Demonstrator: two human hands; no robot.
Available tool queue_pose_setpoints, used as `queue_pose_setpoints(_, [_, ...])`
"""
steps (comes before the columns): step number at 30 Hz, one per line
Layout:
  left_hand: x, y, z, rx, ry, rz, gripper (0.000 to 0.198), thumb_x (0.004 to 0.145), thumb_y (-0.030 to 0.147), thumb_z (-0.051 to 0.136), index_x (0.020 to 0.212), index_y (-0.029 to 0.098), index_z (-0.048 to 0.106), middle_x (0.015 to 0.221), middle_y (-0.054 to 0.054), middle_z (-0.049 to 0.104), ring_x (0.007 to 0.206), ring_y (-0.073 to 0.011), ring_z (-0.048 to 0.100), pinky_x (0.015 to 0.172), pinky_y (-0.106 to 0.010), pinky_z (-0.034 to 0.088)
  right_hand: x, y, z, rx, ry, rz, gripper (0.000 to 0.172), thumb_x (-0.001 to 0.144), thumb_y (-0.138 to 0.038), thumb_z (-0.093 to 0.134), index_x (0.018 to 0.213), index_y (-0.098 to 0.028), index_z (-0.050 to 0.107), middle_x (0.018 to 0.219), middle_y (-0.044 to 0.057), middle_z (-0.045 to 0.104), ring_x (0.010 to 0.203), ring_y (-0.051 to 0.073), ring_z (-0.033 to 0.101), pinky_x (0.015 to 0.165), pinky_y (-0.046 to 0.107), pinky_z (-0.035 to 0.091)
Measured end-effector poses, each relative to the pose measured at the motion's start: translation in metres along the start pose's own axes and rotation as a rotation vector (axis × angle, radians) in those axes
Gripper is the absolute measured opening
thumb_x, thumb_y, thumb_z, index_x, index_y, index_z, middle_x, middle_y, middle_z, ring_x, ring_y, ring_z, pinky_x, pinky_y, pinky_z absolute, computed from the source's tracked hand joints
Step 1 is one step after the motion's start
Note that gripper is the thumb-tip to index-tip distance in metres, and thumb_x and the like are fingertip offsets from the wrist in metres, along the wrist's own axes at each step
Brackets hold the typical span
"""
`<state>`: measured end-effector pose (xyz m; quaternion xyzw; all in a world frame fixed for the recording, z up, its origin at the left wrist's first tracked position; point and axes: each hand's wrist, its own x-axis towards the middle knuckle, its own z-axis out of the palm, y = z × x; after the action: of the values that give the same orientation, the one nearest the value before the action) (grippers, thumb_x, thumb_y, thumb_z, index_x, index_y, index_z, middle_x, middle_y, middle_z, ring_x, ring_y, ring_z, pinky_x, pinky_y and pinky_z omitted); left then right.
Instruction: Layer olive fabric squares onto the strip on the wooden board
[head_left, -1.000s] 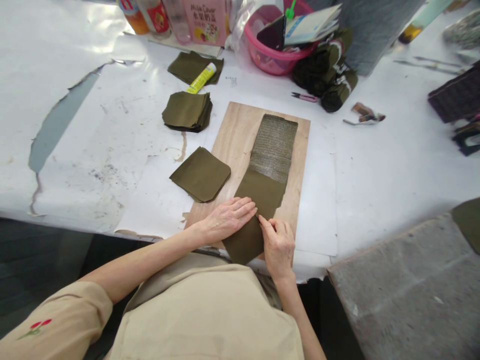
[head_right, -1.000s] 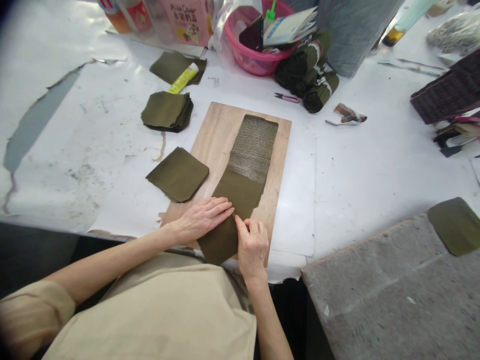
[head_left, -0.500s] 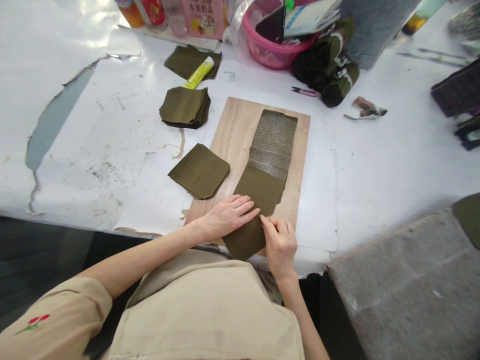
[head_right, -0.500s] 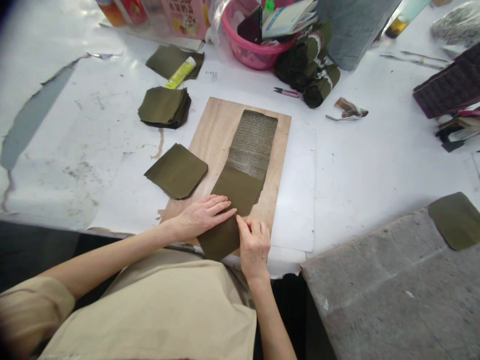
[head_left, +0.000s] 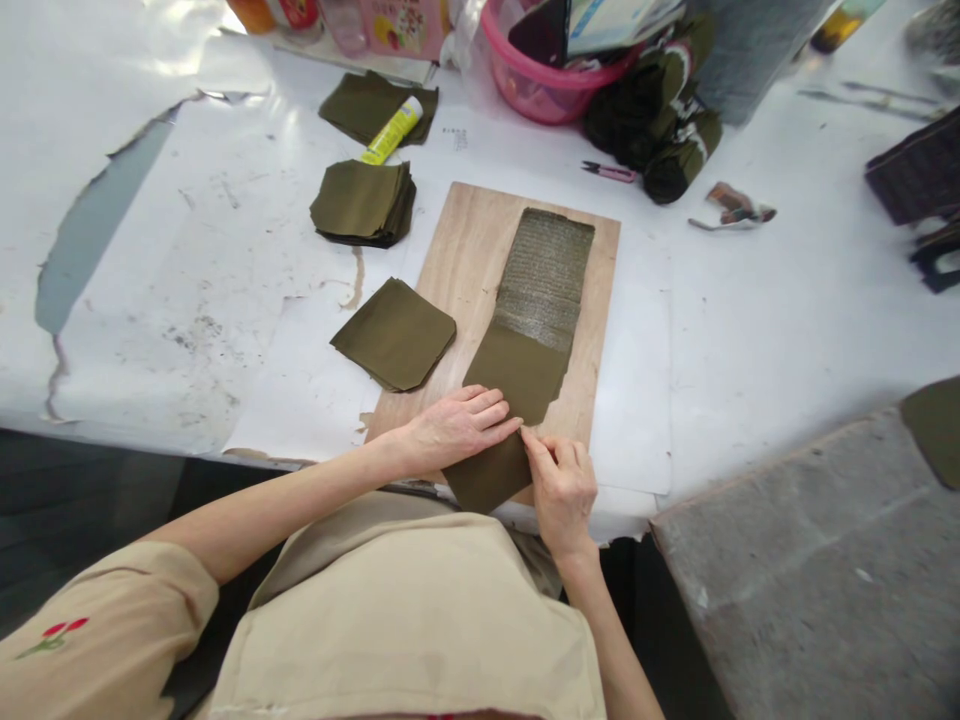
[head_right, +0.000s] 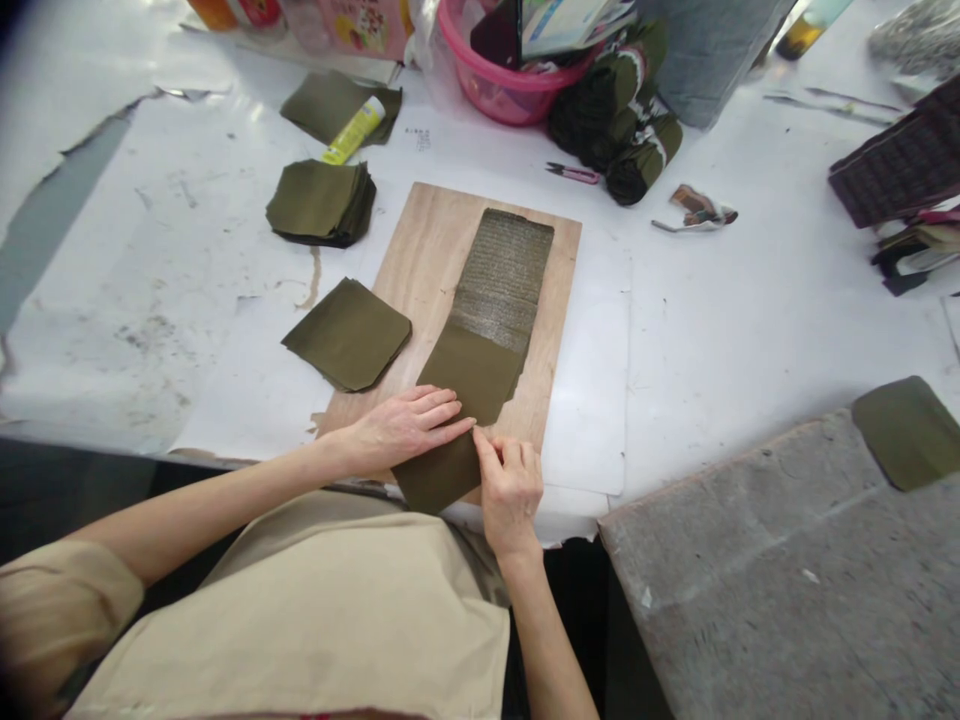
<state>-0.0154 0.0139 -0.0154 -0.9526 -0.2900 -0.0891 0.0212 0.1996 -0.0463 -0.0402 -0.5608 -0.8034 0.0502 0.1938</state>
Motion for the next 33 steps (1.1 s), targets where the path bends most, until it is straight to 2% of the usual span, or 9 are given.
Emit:
queue_pose_setpoints(6, [0.001,0.004,-0.001,0.006,0.022,-0.008,0.025,0.096,0.012,0.05,0.12,0.017,0.057,0.113,-0.01,0.064,0.11,-0.022,0.059,0.093,-0.037,0.049,-0.002,0.002,-0.004,0.003,-0.005,0.002,0.03,0.095,-0.017,0.055,0.122,-0.024,0.066,0.085,0.004,0.061,0.082,0.017,0.049,0.077,0.029,0.041])
queue_pose_setpoints(12, [0.004,0.007,-0.001,-0.062,0.014,0.007,0.026,0.097,0.013,0.048,0.122,0.012,0.056,0.115,-0.012,0.063,0.114,-0.0223,0.057,0.101,-0.038,0.044,-0.005,0.003,-0.008,0.029,0.002,0.016,0.027,0.096,-0.019,0.054,0.119,-0.022,0.067,0.085,0.005,0.063,0.082,0.017,0.05,0.078,0.029,0.041])
queue_pose_setpoints(17, [0.006,0.007,-0.002,-0.074,-0.028,0.016,0.026,0.097,0.013,0.047,0.121,0.014,0.057,0.108,-0.01,0.064,0.11,-0.0223,0.058,0.095,-0.037,0.047,-0.01,0.006,-0.006,0.034,-0.016,0.025,0.027,0.095,-0.019,0.055,0.118,-0.024,0.068,0.087,0.005,0.063,0.083,0.017,0.05,0.079,0.03,0.041])
queue_pose_setpoints(24, [0.006,0.007,-0.005,-0.107,-0.085,0.017,0.026,0.097,0.017,0.048,0.122,0.017,0.055,0.109,-0.01,0.063,0.114,-0.0232,0.055,0.096,-0.037,0.045,-0.013,0.006,-0.007,0.023,0.002,0.01,0.027,0.094,-0.017,0.056,0.117,-0.023,0.068,0.087,0.005,0.064,0.083,0.016,0.051,0.079,0.029,0.041])
queue_pose_setpoints(33, [0.006,0.012,-0.004,-0.081,-0.05,0.008,0.026,0.096,0.013,0.048,0.121,0.017,0.055,0.111,-0.01,0.063,0.114,-0.0241,0.056,0.096,-0.039,0.046,-0.017,0.008,-0.008,0.008,0.01,0.003,0.028,0.095,-0.017,0.055,0.119,-0.023,0.068,0.089,0.006,0.064,0.085,0.017,0.052,0.08,0.031,0.042])
